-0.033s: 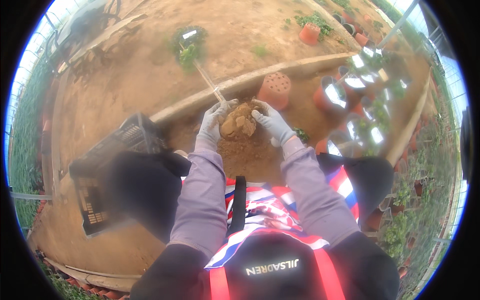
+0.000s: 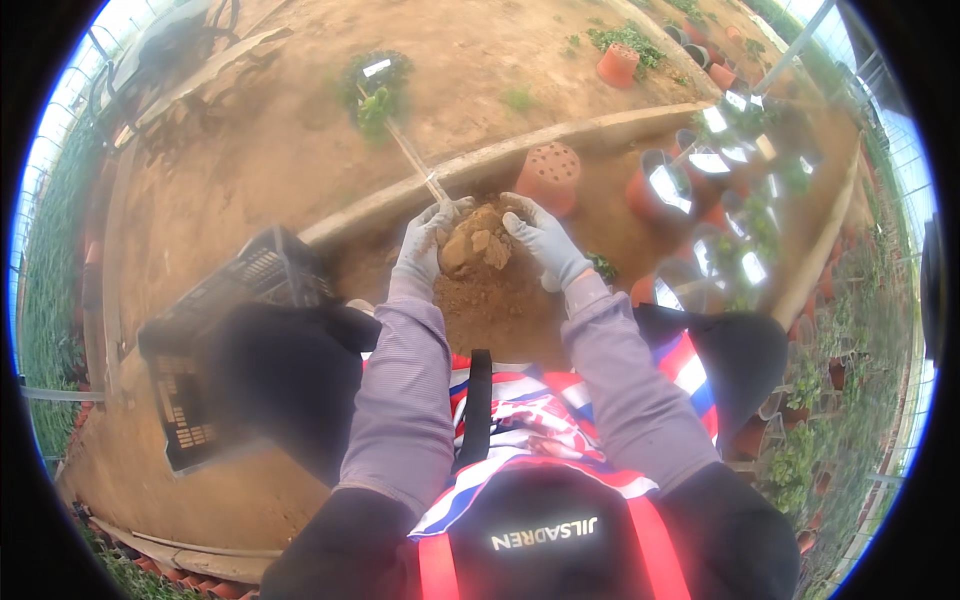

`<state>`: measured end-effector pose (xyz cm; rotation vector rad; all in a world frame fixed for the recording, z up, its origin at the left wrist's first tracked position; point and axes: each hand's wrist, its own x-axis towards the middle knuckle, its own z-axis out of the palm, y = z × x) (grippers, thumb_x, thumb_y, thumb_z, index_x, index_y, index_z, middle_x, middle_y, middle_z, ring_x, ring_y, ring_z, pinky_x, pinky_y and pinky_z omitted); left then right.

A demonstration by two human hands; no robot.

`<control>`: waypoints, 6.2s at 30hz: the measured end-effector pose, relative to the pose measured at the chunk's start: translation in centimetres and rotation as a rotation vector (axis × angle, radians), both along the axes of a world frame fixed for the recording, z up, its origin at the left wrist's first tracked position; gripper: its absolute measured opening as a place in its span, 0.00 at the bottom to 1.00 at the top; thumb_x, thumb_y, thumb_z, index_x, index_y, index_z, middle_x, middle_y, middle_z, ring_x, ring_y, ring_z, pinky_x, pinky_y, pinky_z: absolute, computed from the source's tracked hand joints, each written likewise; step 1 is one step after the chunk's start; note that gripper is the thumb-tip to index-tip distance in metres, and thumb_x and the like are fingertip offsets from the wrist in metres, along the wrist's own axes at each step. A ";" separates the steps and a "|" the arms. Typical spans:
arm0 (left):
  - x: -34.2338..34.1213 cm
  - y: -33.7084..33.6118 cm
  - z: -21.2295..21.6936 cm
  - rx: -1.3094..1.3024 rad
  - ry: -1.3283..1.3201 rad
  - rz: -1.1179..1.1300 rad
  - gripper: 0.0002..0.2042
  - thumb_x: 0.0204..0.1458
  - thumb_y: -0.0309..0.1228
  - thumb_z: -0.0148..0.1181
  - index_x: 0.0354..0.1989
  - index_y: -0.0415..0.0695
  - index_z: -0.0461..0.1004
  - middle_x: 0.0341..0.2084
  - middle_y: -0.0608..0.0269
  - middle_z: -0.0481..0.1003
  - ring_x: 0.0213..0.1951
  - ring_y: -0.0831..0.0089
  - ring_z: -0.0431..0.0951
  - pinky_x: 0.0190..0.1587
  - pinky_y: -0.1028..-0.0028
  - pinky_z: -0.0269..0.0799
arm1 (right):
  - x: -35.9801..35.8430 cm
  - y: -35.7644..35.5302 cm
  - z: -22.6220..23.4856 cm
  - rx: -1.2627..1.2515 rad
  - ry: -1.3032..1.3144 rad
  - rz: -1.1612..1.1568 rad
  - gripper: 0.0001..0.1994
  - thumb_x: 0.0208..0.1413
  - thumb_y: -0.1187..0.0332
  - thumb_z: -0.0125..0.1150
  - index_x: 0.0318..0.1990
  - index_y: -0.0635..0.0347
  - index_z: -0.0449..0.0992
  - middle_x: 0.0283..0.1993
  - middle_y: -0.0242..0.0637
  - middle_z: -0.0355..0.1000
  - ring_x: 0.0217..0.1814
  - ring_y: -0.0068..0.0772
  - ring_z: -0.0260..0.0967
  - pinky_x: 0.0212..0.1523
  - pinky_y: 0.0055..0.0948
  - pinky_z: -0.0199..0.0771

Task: The person removes small plants from pots, wraps their root balls in clear plastic using a roll of cling film, and places the wrapped plants into a black crate. The person repeats this process for several plants in a greenhouse setting.

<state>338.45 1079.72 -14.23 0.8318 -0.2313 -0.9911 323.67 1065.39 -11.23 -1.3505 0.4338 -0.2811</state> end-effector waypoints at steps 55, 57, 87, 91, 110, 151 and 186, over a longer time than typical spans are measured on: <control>0.3 -1.6 3.0 0.091 -0.096 0.263 0.16 0.55 0.28 0.68 0.51 0.36 0.78 0.44 0.60 0.81 0.49 0.72 0.78 0.54 0.73 0.72 | 3.1 1.6 3.1 -0.946 0.149 0.009 0.43 0.48 0.51 0.75 0.66 0.62 0.61 0.60 0.46 0.65 0.65 0.40 0.64 0.63 0.38 0.65; 0.1 -1.3 3.2 0.047 -0.138 0.258 0.16 0.55 0.28 0.67 0.51 0.36 0.78 0.45 0.60 0.81 0.50 0.73 0.77 0.55 0.74 0.72 | 3.4 2.3 2.9 -0.997 0.094 -0.069 0.34 0.52 0.55 0.73 0.62 0.63 0.66 0.55 0.44 0.68 0.59 0.37 0.68 0.57 0.36 0.69; 0.7 -1.4 -1.4 0.289 -0.069 -0.034 0.29 0.55 0.29 0.69 0.64 0.34 0.68 0.49 0.61 0.79 0.49 0.74 0.78 0.56 0.76 0.70 | -2.5 -5.3 -3.9 -0.093 0.257 -0.326 0.34 0.49 0.73 0.73 0.64 0.66 0.66 0.58 0.43 0.71 0.57 0.33 0.71 0.54 0.29 0.75; 0.0 -2.1 -0.2 0.074 0.124 -0.094 0.24 0.54 0.29 0.69 0.59 0.36 0.74 0.47 0.62 0.80 0.48 0.76 0.78 0.54 0.77 0.71 | -1.5 -5.2 0.2 0.023 0.020 -0.122 0.30 0.50 0.77 0.72 0.62 0.69 0.67 0.56 0.41 0.71 0.56 0.30 0.71 0.55 0.26 0.75; -0.8 -1.8 1.4 -0.011 -0.220 -0.079 0.15 0.55 0.28 0.67 0.49 0.34 0.76 0.39 0.61 0.81 0.39 0.74 0.82 0.43 0.76 0.78 | -1.4 -3.0 7.0 -0.729 0.148 -0.342 0.08 0.54 0.78 0.65 0.41 0.62 0.78 0.44 0.35 0.77 0.47 0.29 0.75 0.50 0.30 0.74; -1.5 -4.5 -2.4 0.204 -0.201 0.210 0.12 0.58 0.35 0.66 0.42 0.39 0.76 0.33 0.68 0.76 0.33 0.81 0.73 0.36 0.78 0.69 | 4.5 -2.5 2.4 0.253 0.204 -0.302 0.19 0.55 0.77 0.66 0.55 0.65 0.73 0.44 0.42 0.78 0.40 0.27 0.75 0.43 0.27 0.76; 0.3 -3.4 3.6 0.174 -0.233 0.114 0.08 0.57 0.26 0.63 0.42 0.36 0.77 0.34 0.64 0.79 0.33 0.78 0.76 0.37 0.77 0.72 | 3.2 -4.8 1.0 0.712 -0.073 -0.313 0.21 0.62 0.66 0.58 0.60 0.67 0.68 0.52 0.44 0.76 0.47 0.37 0.76 0.46 0.42 0.79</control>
